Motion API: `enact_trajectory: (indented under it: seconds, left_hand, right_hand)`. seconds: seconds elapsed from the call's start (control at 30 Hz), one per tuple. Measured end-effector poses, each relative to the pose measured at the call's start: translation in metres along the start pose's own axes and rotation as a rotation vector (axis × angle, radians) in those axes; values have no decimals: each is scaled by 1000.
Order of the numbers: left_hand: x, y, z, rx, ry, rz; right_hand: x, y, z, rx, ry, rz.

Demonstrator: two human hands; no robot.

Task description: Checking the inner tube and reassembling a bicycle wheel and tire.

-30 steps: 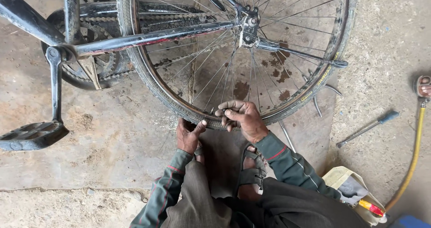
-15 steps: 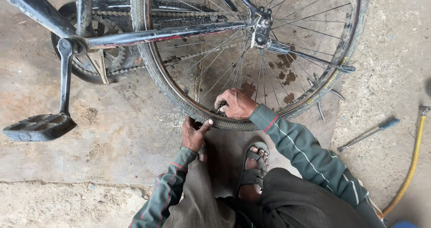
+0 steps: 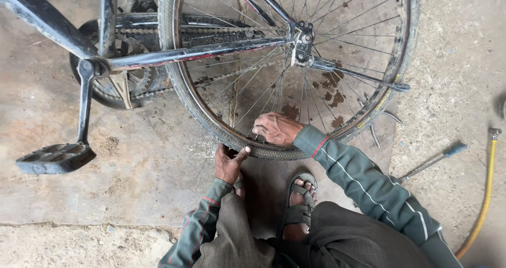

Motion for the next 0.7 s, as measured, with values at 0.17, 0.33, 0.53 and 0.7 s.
enact_trajectory:
  seconds: [0.17,0.33,0.53,0.7]
  left_hand:
    - [-2,-2,0,4,-27,-21]
    - [-7,-6,5,38,-85,99]
    - [-8,-4,2,46,15,58]
    - [0,1,2,27,3,127]
  right_hand:
    - [-3,14,-1,-26,203,-40]
    - [-25,-7,-1,190,17,128]
    - [-17,13,-4,179,82,61]
    - [-9,6,-8,161,32,95]
Point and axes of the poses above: each hand's wrist, its own z-axis towards the middle knuckle, its own y-axis out of the palm, x = y × z, the point moved 2 cm from there along z, towards the middle knuckle, and after that the axes turned 8 degrees about x, right-handed, at the moved point
